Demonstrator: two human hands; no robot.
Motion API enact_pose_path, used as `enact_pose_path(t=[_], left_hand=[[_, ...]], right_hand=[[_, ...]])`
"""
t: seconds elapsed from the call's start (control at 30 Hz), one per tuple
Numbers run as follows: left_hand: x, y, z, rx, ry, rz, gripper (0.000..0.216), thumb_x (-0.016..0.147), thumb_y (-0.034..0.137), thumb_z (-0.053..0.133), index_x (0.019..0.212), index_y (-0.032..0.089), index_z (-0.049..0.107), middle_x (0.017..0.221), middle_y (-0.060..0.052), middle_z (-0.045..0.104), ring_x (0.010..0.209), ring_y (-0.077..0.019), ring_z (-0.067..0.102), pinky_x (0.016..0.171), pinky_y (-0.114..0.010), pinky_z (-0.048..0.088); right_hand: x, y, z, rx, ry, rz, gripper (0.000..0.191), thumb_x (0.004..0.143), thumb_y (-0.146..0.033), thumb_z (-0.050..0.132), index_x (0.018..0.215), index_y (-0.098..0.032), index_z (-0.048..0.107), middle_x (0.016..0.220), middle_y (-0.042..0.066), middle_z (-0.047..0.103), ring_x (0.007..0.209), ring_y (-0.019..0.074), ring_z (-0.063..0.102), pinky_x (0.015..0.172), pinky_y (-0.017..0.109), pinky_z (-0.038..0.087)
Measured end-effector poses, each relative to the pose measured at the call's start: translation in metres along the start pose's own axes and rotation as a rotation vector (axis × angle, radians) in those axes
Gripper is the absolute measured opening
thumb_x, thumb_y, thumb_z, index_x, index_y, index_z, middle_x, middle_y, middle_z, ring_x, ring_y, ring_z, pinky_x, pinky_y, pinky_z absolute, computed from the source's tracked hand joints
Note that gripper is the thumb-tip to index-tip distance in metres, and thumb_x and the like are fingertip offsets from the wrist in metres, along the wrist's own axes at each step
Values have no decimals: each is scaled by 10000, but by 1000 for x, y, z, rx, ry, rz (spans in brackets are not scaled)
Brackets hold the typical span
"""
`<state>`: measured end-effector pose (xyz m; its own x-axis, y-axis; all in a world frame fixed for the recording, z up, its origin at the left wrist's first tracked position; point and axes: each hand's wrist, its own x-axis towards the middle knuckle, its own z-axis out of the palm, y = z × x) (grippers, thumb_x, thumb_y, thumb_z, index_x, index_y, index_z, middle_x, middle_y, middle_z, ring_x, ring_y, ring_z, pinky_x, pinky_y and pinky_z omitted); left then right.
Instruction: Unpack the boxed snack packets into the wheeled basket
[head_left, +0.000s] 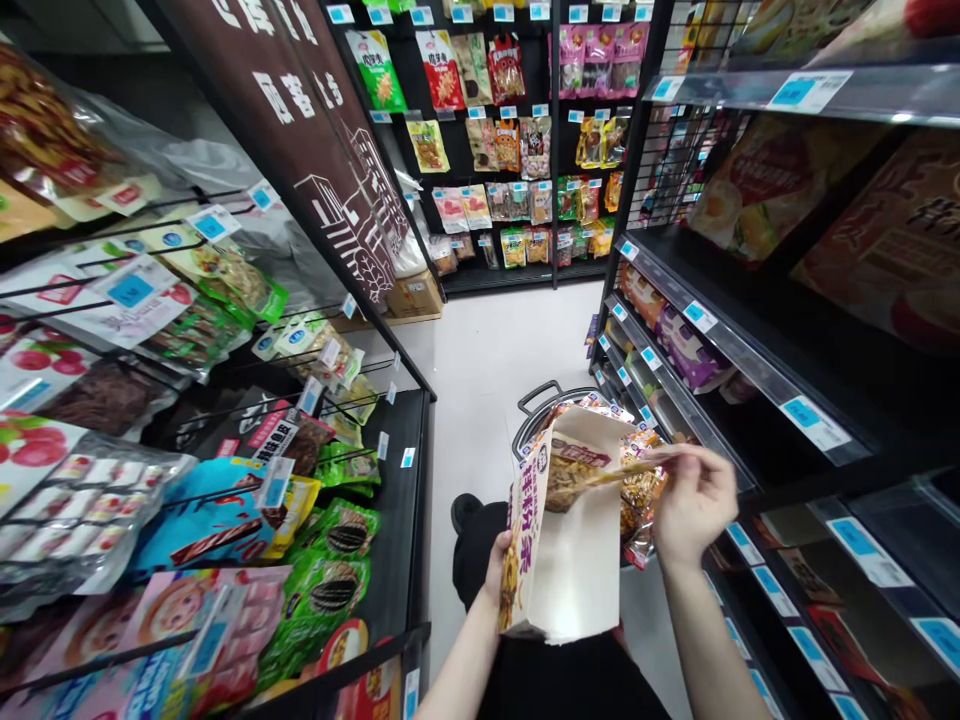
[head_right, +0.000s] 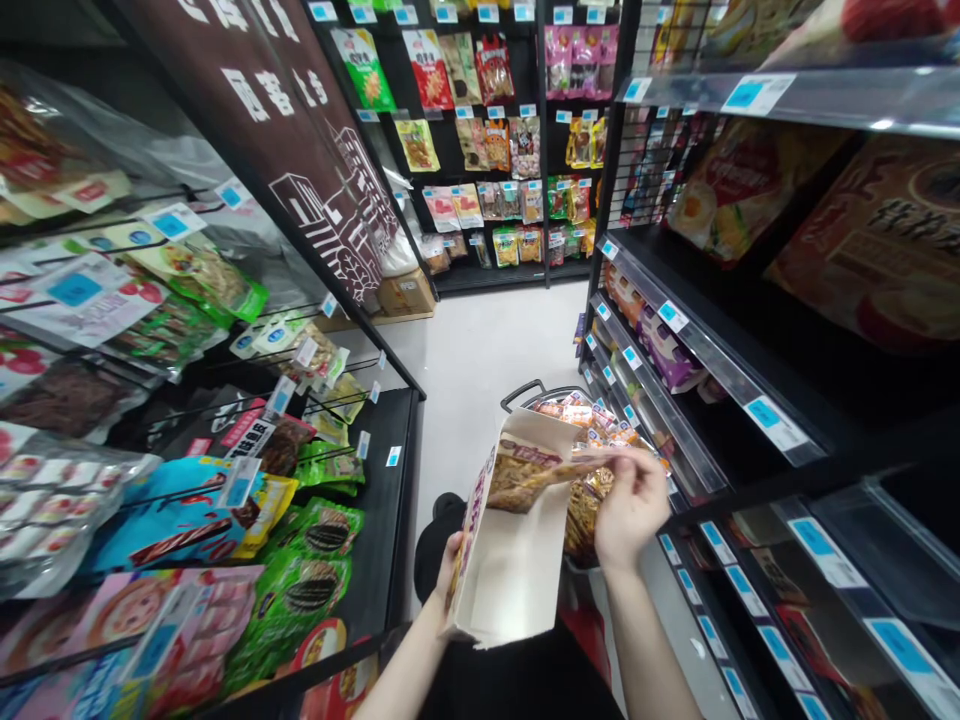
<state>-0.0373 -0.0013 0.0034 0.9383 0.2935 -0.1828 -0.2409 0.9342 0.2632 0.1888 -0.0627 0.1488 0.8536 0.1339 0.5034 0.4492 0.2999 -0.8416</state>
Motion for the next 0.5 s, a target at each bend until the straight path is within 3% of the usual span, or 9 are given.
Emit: enact_pose_path(t=[0.1,0.2,0.3,0.5], left_hand=[[1,0,4,2,-11,23,423,800,429,627,1021,81,722,949,-103,762,876,-246,719,818,-324,552],[1,0,8,-2,-34,60,379,807,428,622,977,113,746,865,-88,770,832,-248,723,792,-325,556],[2,-2,11,-5,-67,81,330,819,423,609,898,146,770,742,-62,764,789,-257,726,785,-344,558],[4,-3,14,-26,-122,91,323,854,414,576,890,162,776,755,-44,766,790,-234,727,820,-325,546]], right_hand=[[21,12,-14,300,174,294,139,865,-366,576,890,-246,511,779,-39,506,605,97,513,572,251,459],[41,49,-49,382,1,469,244,830,-500,503,899,-267,528,787,-14,498,584,120,453,509,273,410],[51,94,-88,228,-162,564,336,772,-584,462,879,-286,573,785,33,528,563,163,416,490,345,391],[42,140,-131,98,-198,701,224,754,-487,528,729,-275,595,687,93,547,549,225,450,495,441,398]])
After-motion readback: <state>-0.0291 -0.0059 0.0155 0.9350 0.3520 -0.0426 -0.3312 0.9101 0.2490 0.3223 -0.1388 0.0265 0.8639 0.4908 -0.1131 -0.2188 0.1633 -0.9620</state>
